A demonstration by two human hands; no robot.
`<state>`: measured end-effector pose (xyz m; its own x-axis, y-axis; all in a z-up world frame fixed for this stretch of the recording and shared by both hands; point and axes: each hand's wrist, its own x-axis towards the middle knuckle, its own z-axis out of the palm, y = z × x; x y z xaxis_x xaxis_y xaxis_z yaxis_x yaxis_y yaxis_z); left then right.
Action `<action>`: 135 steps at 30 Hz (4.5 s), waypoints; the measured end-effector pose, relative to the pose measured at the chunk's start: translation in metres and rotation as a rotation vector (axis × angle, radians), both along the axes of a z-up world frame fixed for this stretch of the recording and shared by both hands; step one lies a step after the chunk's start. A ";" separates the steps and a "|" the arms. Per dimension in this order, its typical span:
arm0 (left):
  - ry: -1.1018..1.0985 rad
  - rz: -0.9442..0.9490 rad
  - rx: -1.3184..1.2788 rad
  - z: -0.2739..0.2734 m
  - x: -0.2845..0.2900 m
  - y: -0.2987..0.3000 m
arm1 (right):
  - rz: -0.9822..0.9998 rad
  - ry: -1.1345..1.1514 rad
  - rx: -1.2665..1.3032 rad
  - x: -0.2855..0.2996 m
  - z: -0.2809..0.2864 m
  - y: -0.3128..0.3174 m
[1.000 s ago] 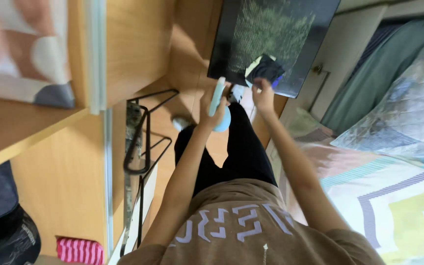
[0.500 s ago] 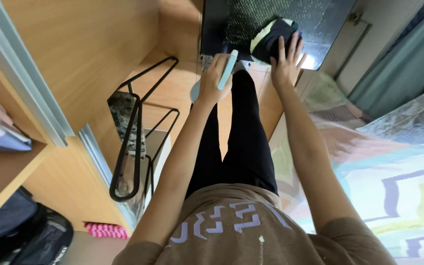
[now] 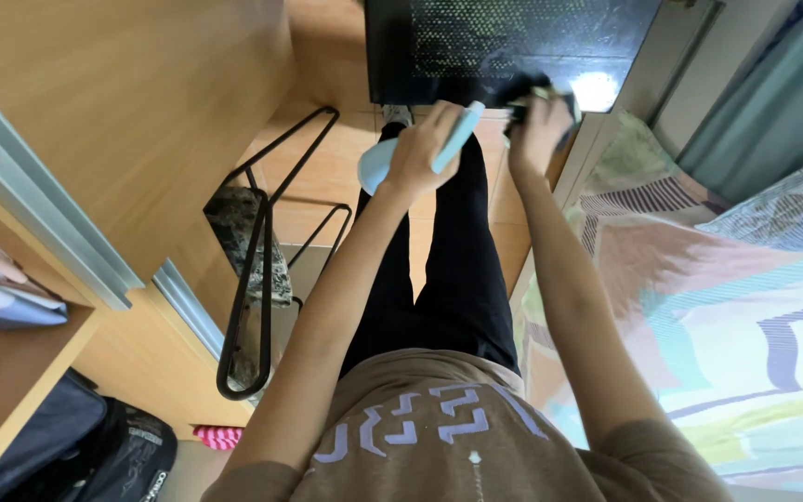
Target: The person cleans the interior shelves of a wooden closet by first removing a green handbag and a black backpack. They spray a cleaning solution onto the shelves and wipe them with a cloth. After cleaning, the person places the backpack and a small striped pouch back onto the shelves and closes the closet doors.
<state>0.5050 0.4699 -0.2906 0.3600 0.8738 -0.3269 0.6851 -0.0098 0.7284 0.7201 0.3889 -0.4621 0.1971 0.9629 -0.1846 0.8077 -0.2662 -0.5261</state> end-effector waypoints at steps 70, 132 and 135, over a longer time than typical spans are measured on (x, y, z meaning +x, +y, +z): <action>-0.159 0.456 0.052 0.003 -0.137 -0.047 | 0.637 -0.342 -0.016 -0.146 -0.091 0.123; -0.218 0.511 0.008 -0.011 -0.047 0.012 | 0.642 -0.210 0.104 -0.069 -0.012 0.378; -0.245 0.440 0.028 -0.002 -0.036 0.021 | 0.411 -0.155 0.187 0.013 -0.037 0.380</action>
